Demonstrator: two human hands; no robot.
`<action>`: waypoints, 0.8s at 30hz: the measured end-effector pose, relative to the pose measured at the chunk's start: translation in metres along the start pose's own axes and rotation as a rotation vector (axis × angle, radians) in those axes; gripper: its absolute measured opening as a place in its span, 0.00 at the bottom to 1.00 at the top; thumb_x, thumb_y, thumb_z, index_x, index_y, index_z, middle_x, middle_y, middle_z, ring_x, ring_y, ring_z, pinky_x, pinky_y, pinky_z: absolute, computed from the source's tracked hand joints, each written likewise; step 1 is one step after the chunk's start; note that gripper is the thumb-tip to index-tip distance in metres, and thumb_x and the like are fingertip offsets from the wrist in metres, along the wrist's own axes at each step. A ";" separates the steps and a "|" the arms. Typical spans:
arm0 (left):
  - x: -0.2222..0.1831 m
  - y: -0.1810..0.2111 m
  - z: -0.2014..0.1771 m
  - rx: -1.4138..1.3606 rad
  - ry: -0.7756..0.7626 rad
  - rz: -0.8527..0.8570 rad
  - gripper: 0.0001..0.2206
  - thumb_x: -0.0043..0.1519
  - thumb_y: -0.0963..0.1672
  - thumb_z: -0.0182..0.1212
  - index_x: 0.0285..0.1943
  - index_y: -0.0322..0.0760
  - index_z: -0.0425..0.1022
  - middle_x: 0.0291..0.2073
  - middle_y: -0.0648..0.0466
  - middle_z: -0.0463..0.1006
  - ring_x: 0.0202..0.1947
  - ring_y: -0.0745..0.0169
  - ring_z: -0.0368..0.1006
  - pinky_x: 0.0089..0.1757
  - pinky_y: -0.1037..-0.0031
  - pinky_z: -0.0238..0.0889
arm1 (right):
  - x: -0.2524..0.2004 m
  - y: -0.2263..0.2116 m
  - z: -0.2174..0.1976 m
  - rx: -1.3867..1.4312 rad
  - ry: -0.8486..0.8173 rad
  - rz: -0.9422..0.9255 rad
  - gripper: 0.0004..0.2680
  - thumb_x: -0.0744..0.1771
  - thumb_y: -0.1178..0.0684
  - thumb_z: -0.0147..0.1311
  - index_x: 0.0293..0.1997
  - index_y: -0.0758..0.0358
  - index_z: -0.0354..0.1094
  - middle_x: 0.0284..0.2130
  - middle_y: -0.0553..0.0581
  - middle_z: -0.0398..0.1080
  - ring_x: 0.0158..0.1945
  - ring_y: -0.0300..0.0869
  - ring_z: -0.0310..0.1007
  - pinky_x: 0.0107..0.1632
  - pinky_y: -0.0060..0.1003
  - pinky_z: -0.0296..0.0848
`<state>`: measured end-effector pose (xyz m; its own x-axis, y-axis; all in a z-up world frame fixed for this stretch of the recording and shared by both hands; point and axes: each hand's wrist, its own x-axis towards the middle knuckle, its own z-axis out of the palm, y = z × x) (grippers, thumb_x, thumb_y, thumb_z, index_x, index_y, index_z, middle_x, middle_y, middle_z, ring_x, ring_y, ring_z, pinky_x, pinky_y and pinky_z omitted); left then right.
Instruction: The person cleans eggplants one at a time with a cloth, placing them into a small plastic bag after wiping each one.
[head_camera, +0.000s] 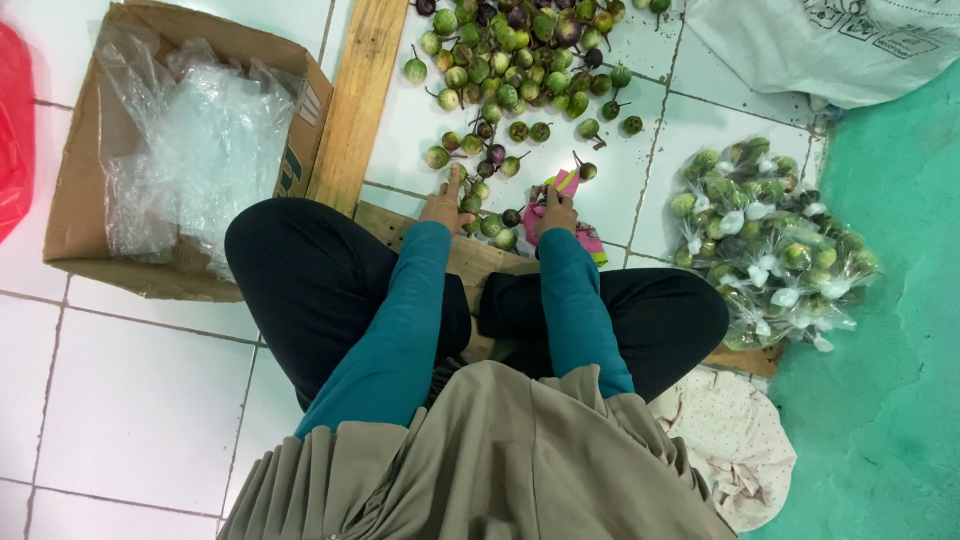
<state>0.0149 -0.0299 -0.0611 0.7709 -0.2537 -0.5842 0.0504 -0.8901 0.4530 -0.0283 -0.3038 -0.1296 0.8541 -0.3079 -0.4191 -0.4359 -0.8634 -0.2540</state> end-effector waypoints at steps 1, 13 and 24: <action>0.000 -0.001 0.000 0.004 0.003 0.000 0.51 0.69 0.54 0.65 0.84 0.53 0.16 0.78 0.37 0.50 0.76 0.25 0.50 0.64 0.34 0.64 | -0.012 -0.010 -0.025 0.005 0.002 -0.002 0.30 0.65 0.59 0.53 0.79 0.47 0.48 0.65 0.68 0.57 0.62 0.66 0.68 0.61 0.54 0.78; -0.011 0.024 -0.002 0.285 0.009 -0.133 0.47 0.72 0.57 0.55 0.84 0.49 0.15 0.79 0.42 0.52 0.65 0.32 0.69 0.67 0.26 0.48 | -0.001 0.035 -0.035 0.022 -0.354 0.314 0.27 0.65 0.30 0.59 0.68 0.53 0.64 0.65 0.60 0.68 0.69 0.54 0.67 0.68 0.58 0.62; -0.039 0.037 -0.015 0.204 0.018 -0.165 0.43 0.74 0.57 0.50 0.84 0.49 0.15 0.79 0.41 0.52 0.66 0.29 0.68 0.65 0.25 0.50 | 0.081 0.016 0.072 -0.090 -0.397 -0.333 0.16 0.67 0.40 0.45 0.56 0.46 0.77 0.57 0.57 0.76 0.64 0.53 0.73 0.67 0.48 0.70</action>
<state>-0.0033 -0.0476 -0.0112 0.7739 -0.0939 -0.6263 0.0483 -0.9773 0.2062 0.0134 -0.3142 -0.2307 0.7612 0.1495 -0.6310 -0.1180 -0.9249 -0.3615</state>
